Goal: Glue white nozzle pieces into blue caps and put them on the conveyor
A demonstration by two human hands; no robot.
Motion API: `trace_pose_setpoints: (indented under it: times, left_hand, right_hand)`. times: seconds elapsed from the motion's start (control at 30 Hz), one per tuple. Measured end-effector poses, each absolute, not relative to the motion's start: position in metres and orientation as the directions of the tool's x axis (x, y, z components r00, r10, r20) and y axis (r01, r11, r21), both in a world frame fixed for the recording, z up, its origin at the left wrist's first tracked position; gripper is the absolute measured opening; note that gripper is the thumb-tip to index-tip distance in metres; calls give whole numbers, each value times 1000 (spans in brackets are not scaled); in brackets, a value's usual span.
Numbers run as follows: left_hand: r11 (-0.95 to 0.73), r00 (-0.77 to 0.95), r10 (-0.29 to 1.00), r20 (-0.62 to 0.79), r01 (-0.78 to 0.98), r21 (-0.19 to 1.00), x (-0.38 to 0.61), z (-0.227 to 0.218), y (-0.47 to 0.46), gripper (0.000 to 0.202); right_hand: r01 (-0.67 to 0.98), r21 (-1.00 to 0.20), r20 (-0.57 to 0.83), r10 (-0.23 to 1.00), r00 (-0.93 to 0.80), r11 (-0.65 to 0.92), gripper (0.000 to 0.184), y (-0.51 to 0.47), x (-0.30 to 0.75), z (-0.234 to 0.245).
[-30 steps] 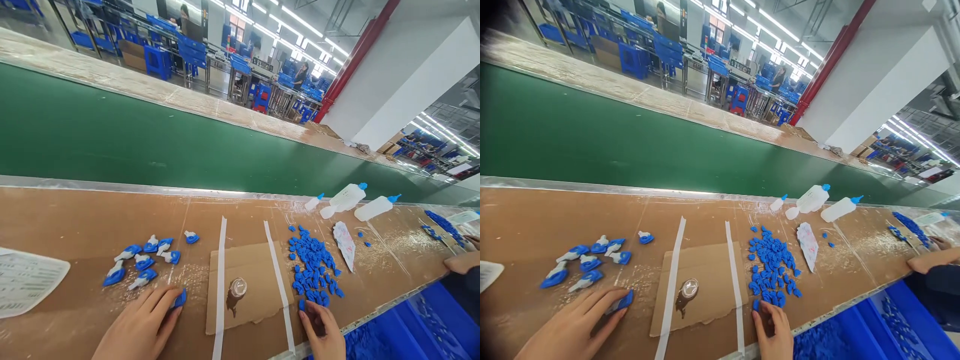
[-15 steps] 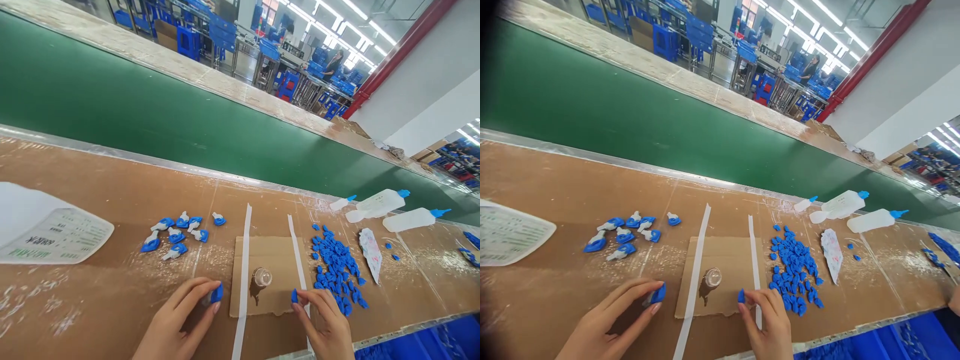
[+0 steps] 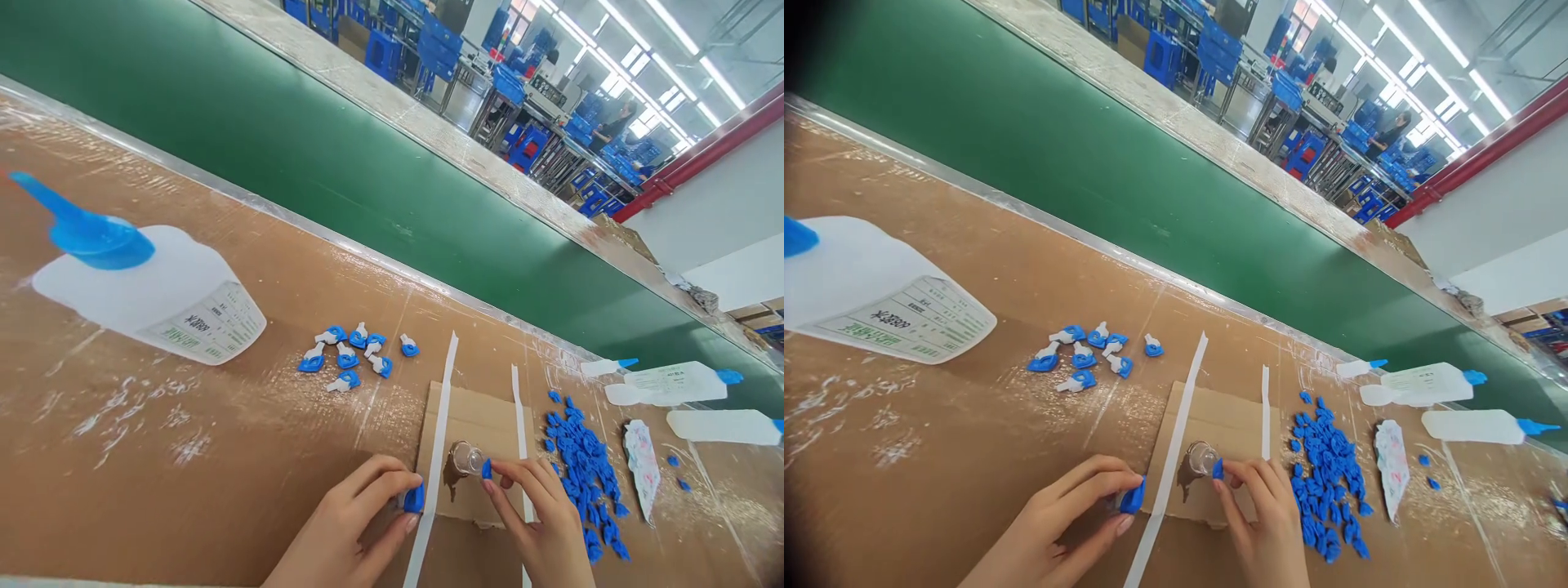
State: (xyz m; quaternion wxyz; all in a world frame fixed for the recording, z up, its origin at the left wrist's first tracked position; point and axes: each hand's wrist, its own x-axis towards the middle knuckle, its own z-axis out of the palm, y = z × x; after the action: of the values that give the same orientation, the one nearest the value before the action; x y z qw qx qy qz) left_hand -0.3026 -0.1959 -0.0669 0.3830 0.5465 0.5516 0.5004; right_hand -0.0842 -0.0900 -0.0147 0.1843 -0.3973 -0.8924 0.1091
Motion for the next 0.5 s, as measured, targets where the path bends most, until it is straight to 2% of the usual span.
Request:
trace_pose_setpoints:
  times: [0.27,0.37,0.43,0.5]
  left_hand:
    - [-85,-82,992,94,102,991,-296,-67,-194,26]
    - [-64,-79,995,67,34,997,-292,-68,-194,26]
    - [-25,-107,994,19,-61,998,-286,-71,-192,25]
    - [52,-128,988,-88,-262,964,-276,-74,-189,26]
  right_hand:
    - [652,-240,176,693,-699,719,10,-81,-84,-3]
    - [664,-242,163,704,-691,708,11,-81,-80,-6]
    - [682,-262,174,729,-662,682,16,-83,-77,-9]
    - [694,-291,174,750,-638,658,16,-85,-74,-8]
